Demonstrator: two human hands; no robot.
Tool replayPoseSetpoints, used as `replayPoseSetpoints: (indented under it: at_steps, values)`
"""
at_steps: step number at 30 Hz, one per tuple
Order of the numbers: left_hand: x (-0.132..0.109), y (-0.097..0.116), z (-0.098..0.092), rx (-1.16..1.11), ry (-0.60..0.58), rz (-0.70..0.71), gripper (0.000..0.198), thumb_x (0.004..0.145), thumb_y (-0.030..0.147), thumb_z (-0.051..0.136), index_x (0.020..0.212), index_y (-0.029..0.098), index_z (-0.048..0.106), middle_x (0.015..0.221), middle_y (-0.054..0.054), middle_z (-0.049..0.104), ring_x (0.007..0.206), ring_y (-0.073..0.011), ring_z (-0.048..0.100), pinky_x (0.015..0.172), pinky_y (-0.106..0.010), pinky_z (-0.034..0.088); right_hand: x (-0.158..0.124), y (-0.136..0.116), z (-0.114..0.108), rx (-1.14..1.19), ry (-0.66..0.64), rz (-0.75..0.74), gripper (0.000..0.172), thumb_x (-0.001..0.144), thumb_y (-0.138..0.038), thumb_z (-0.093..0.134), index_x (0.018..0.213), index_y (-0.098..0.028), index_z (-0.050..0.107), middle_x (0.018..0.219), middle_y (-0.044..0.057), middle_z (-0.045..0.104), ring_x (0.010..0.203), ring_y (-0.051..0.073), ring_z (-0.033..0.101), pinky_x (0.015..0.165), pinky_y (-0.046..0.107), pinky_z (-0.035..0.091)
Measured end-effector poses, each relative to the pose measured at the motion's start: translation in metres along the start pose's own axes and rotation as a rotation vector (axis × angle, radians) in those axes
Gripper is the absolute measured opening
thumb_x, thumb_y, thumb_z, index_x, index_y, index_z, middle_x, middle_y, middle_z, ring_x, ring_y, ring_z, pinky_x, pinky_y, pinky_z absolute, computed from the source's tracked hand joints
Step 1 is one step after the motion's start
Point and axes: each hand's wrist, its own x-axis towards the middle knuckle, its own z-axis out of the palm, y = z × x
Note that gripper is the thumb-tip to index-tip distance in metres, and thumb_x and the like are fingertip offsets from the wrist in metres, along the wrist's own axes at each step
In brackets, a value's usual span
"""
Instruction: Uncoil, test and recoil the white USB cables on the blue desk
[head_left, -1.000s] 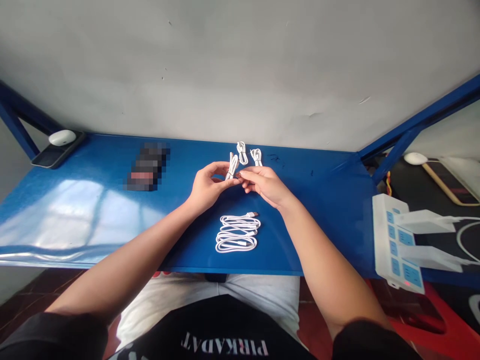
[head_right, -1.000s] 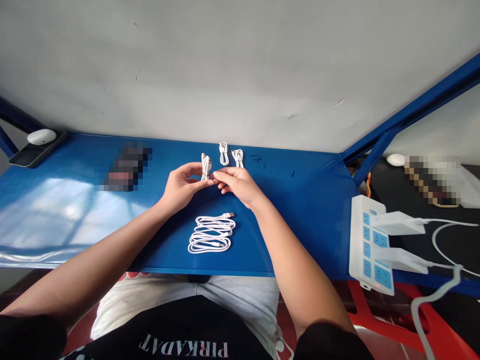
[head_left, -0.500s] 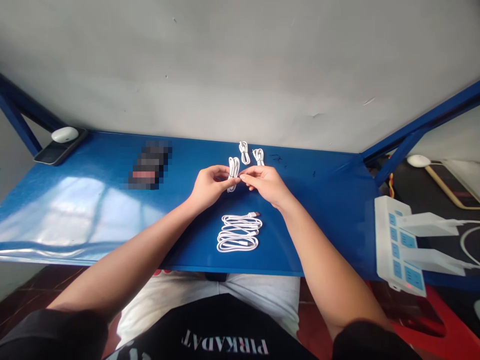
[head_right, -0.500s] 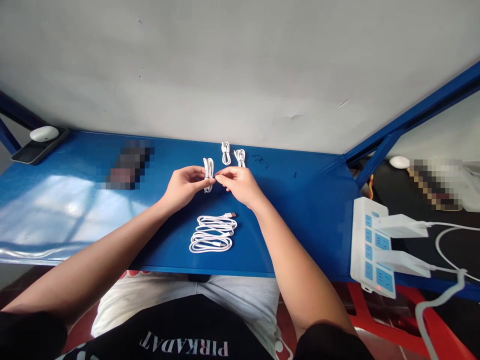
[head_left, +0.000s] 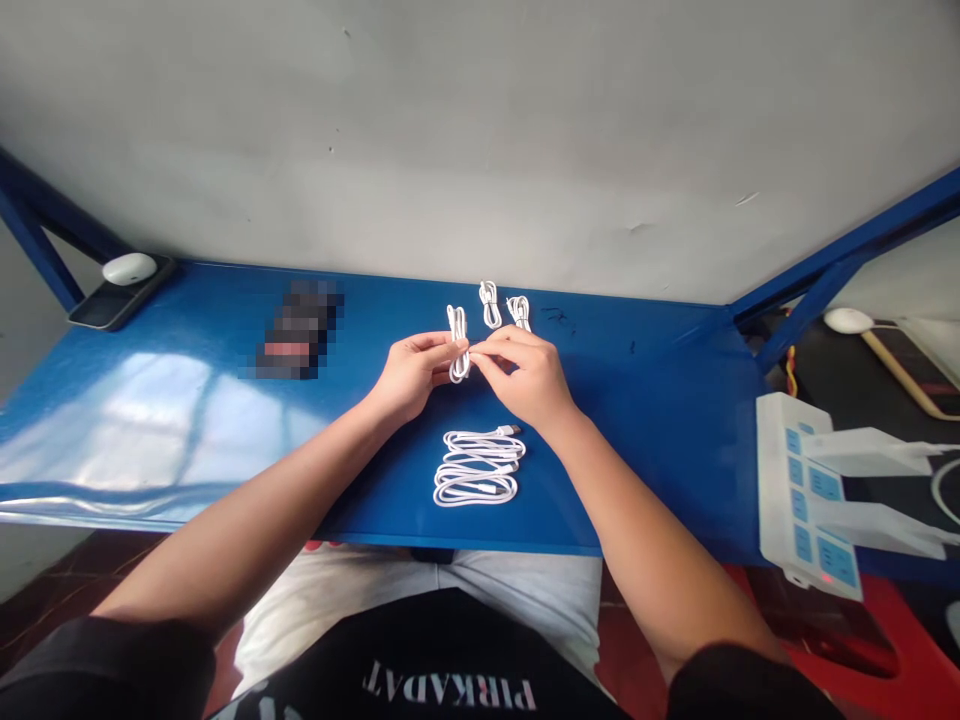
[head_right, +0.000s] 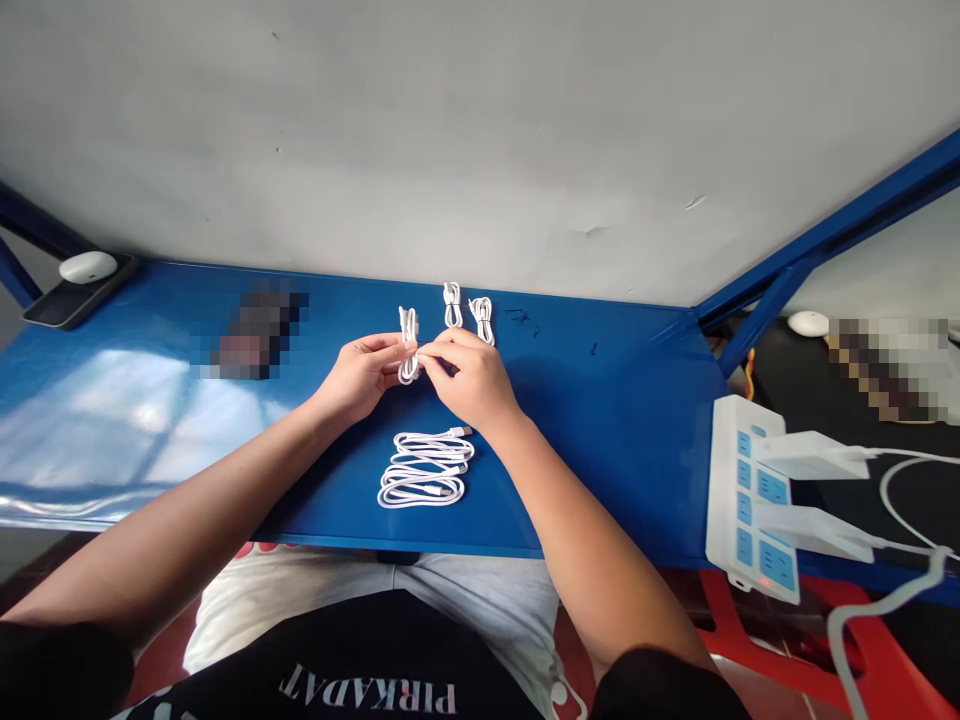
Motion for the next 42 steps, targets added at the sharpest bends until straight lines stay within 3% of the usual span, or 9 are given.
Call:
replayPoseSetpoints:
  at_steps: [4,8,12,15,18,23,28,34,42]
  values:
    - [0.001,0.002,-0.001,-0.12,-0.081,-0.06,0.022,0.077,0.023,0.083,0.094,0.011,0.075,0.085,-0.005,0.072,0.073,-0.0101,0.067,0.072,-0.021,0.055,0.0,0.0,0.001,0.114,0.038,0.094,0.01,0.088,-0.023,0.068,0.083,-0.022,0.077,0.084,0.003,0.072,0.07,0.016,0.063,0.063,0.031,0.052]
    - [0.001,0.006,-0.002,-0.188,-0.134,-0.137,0.011,0.083,0.016,0.075,0.093,0.012,0.074,0.086,-0.005,0.072,0.077,-0.0111,0.07,0.075,-0.02,0.056,0.002,0.003,-0.001,0.289,-0.017,0.355,0.012,0.082,-0.029,0.071,0.074,-0.02,0.075,0.08,0.004,0.074,0.073,0.018,0.066,0.062,0.03,0.052]
    - [0.0,0.011,-0.007,-0.141,-0.191,-0.198,0.013,0.084,0.015,0.074,0.096,0.013,0.075,0.094,-0.007,0.074,0.086,-0.0156,0.073,0.08,-0.024,0.058,0.005,0.009,-0.005,0.397,-0.106,0.614,0.012,0.075,-0.03,0.072,0.069,-0.019,0.07,0.068,0.001,0.069,0.059,0.014,0.059,0.053,0.028,0.048]
    - [-0.001,0.015,-0.012,-0.072,-0.271,-0.267,0.017,0.083,0.017,0.076,0.1,0.015,0.077,0.104,-0.01,0.076,0.09,-0.0172,0.074,0.083,-0.027,0.058,0.008,0.015,-0.01,0.406,-0.133,0.705,0.01,0.072,-0.029,0.071,0.07,-0.019,0.07,0.065,0.0,0.065,0.054,0.013,0.055,0.051,0.028,0.046]
    - [-0.002,0.017,-0.017,-0.022,-0.353,-0.335,0.023,0.082,0.02,0.078,0.105,0.016,0.077,0.112,-0.013,0.076,0.094,-0.0197,0.075,0.083,-0.03,0.059,0.009,0.02,-0.016,0.346,-0.184,0.642,0.012,0.073,-0.029,0.07,0.078,-0.018,0.072,0.072,0.002,0.068,0.062,0.015,0.059,0.054,0.028,0.048]
    - [-0.002,0.019,-0.023,0.011,-0.481,-0.406,0.028,0.074,0.022,0.086,0.099,0.016,0.079,0.099,-0.014,0.078,0.087,-0.022,0.076,0.079,-0.032,0.06,0.011,0.024,-0.032,0.286,-0.326,0.453,0.012,0.079,-0.028,0.068,0.083,-0.019,0.074,0.085,0.004,0.073,0.078,0.018,0.064,0.067,0.031,0.05]
    - [0.0,0.019,-0.025,0.071,-0.486,-0.303,0.03,0.077,0.028,0.085,0.104,0.015,0.077,0.102,-0.013,0.077,0.083,-0.0172,0.075,0.077,-0.027,0.058,0.011,0.028,-0.042,0.362,-0.492,0.509,0.02,0.083,-0.035,0.069,0.092,-0.019,0.075,0.09,0.004,0.073,0.078,0.017,0.064,0.07,0.032,0.052]
    - [-0.001,0.013,-0.018,0.207,-0.383,-0.146,0.063,0.077,0.03,0.086,0.131,0.015,0.056,0.095,-0.013,0.078,0.079,-0.0192,0.075,0.076,-0.032,0.056,0.009,0.039,-0.03,0.277,-0.251,0.474,0.02,0.081,-0.036,0.07,0.088,-0.019,0.076,0.089,0.005,0.074,0.077,0.018,0.062,0.065,0.03,0.048]
    - [-0.007,0.01,-0.011,0.466,-0.357,-0.127,0.071,0.07,0.034,0.09,0.125,0.017,0.049,0.088,-0.014,0.079,0.077,-0.0229,0.075,0.071,-0.033,0.054,0.011,0.04,-0.028,0.346,-0.182,0.458,0.02,0.078,-0.038,0.073,0.085,-0.019,0.077,0.078,0.002,0.07,0.06,0.013,0.055,0.058,0.03,0.046]
